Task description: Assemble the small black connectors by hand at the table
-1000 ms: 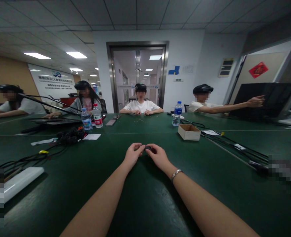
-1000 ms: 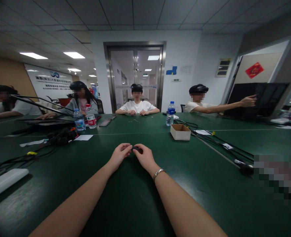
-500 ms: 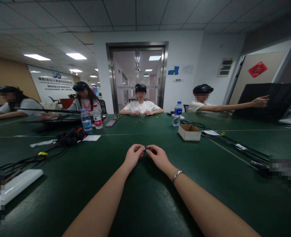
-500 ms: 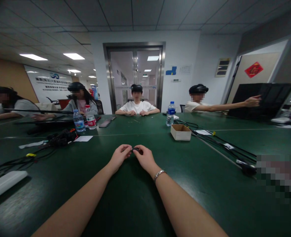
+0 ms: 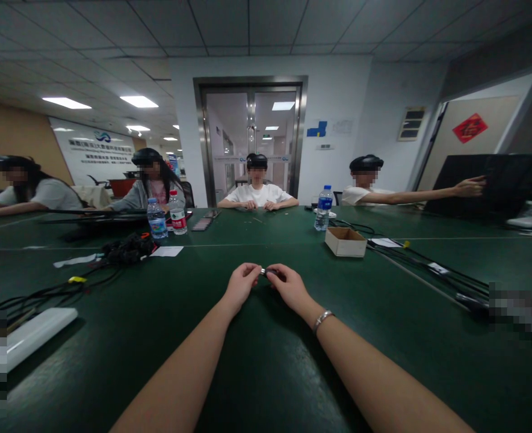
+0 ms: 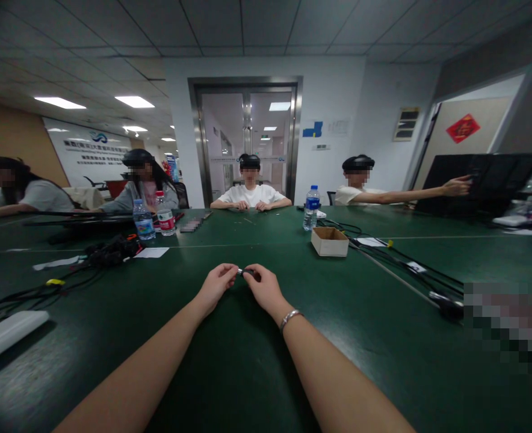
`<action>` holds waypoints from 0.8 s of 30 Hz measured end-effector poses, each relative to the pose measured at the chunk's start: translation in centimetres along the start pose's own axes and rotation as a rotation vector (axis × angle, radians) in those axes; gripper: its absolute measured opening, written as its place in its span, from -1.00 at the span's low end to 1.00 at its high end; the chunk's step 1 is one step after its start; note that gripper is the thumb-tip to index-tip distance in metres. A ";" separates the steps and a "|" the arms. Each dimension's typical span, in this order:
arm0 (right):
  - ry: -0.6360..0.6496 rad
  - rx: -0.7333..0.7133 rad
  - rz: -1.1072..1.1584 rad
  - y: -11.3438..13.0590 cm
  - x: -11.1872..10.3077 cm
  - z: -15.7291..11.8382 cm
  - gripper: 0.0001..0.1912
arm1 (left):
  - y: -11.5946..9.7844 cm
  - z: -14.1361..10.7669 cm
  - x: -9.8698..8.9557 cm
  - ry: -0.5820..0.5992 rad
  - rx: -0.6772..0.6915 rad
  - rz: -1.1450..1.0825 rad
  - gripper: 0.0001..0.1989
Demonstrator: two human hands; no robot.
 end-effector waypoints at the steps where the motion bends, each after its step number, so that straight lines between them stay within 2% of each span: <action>1: -0.006 0.000 -0.002 0.0 -0.1 0.0 -0.71 | -0.2 -0.1 0.1 0.012 0.016 0.004 -0.69; 6: -0.005 0.012 0.010 -0.1 0.0 0.0 -0.71 | -1.0 -0.5 0.6 0.073 0.053 -0.064 -0.70; 9: 0.004 0.006 0.022 -0.1 0.2 0.1 -0.70 | -0.8 -0.4 0.3 0.023 0.034 -0.091 -0.63; 13: 0.016 -0.003 0.007 -0.3 0.3 0.2 -0.69 | -0.7 -0.5 0.0 -0.024 0.024 -0.017 -0.71; 16: 0.020 -0.002 0.001 -0.2 0.3 0.1 -0.71 | -1.4 -0.7 0.1 -0.001 0.064 0.029 -0.75; 19: 0.013 0.008 0.034 -0.2 0.3 0.0 -0.71 | -1.9 -0.8 0.3 0.019 0.103 -0.024 -0.68; 21: 0.014 0.008 0.041 -0.1 0.3 0.0 -0.71 | -1.6 -0.7 0.0 -0.010 0.096 -0.073 -0.60; 24: 0.019 0.001 0.028 0.1 0.3 0.0 -0.71 | -0.6 -0.4 -0.4 -0.066 0.029 -0.038 -0.61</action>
Point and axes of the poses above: each hand's wrist, its own z-axis towards the middle knuckle, its own x-axis out of the palm, y = z × x, the point moved 10 cm from there along z, towards the middle knuckle, and after that the axes turned 7 degrees about y, right-handed, at the moved point
